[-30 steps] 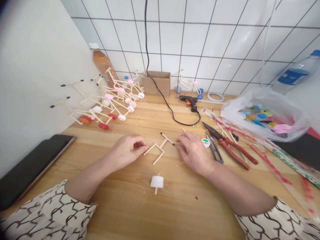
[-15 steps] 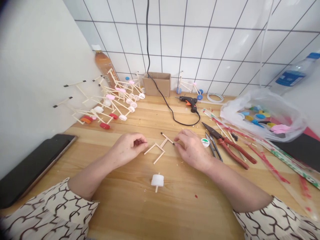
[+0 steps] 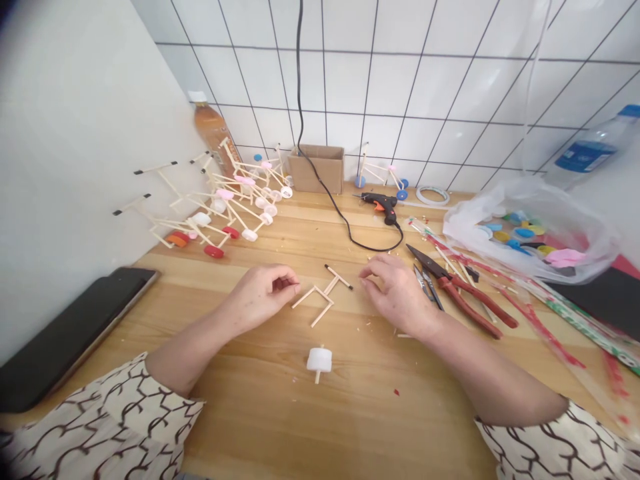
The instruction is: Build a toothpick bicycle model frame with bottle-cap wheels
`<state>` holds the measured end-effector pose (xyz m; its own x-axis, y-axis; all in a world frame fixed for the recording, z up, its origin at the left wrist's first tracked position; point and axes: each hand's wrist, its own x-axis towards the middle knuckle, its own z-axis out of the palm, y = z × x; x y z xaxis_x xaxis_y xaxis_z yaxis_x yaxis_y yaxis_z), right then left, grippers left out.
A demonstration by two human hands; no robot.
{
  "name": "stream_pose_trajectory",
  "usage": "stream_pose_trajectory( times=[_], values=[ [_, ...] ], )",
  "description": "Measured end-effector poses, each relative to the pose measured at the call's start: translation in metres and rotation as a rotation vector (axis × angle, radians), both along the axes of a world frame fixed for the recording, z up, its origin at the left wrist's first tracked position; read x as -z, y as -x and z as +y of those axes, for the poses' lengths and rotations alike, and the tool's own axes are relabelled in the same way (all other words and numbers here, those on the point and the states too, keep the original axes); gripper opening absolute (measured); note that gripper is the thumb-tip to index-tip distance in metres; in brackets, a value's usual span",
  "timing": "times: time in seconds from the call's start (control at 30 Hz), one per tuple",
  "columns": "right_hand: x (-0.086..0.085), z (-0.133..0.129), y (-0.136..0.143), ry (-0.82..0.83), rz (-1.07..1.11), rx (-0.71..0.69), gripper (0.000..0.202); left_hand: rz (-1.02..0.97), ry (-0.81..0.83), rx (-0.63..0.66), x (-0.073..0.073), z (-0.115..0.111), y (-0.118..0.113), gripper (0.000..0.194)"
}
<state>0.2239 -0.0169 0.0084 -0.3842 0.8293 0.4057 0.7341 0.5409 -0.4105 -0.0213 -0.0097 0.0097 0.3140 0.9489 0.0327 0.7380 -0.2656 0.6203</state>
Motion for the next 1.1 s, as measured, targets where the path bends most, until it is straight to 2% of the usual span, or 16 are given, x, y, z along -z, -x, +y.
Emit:
stream_pose_trajectory(
  times=[0.33,0.53,0.73,0.9,1.03,1.1],
  values=[
    [-0.043,-0.015,-0.011,-0.014,0.042,0.147,0.009,-0.006,-0.041,-0.010,0.004,0.003,0.001,0.008],
    [-0.039,-0.036,-0.027,0.043,-0.015,0.153,0.011,-0.011,-0.061,0.004,0.006,0.003,0.003,0.008],
    [-0.033,-0.049,-0.041,0.125,-0.008,0.252,0.016,-0.018,-0.071,0.020,0.005,0.002,0.002,0.009],
    [-0.037,-0.047,-0.047,0.296,-0.057,0.159,0.020,-0.019,-0.079,0.019,0.005,0.003,0.002,0.009],
    [-0.039,-0.046,-0.049,0.520,-0.196,0.022,0.019,-0.012,-0.091,0.015,0.004,0.004,0.002,0.009],
    [-0.040,-0.048,-0.048,0.583,-0.275,-0.028,0.017,-0.009,-0.102,0.009,0.004,0.005,0.003,0.010]
  ],
)
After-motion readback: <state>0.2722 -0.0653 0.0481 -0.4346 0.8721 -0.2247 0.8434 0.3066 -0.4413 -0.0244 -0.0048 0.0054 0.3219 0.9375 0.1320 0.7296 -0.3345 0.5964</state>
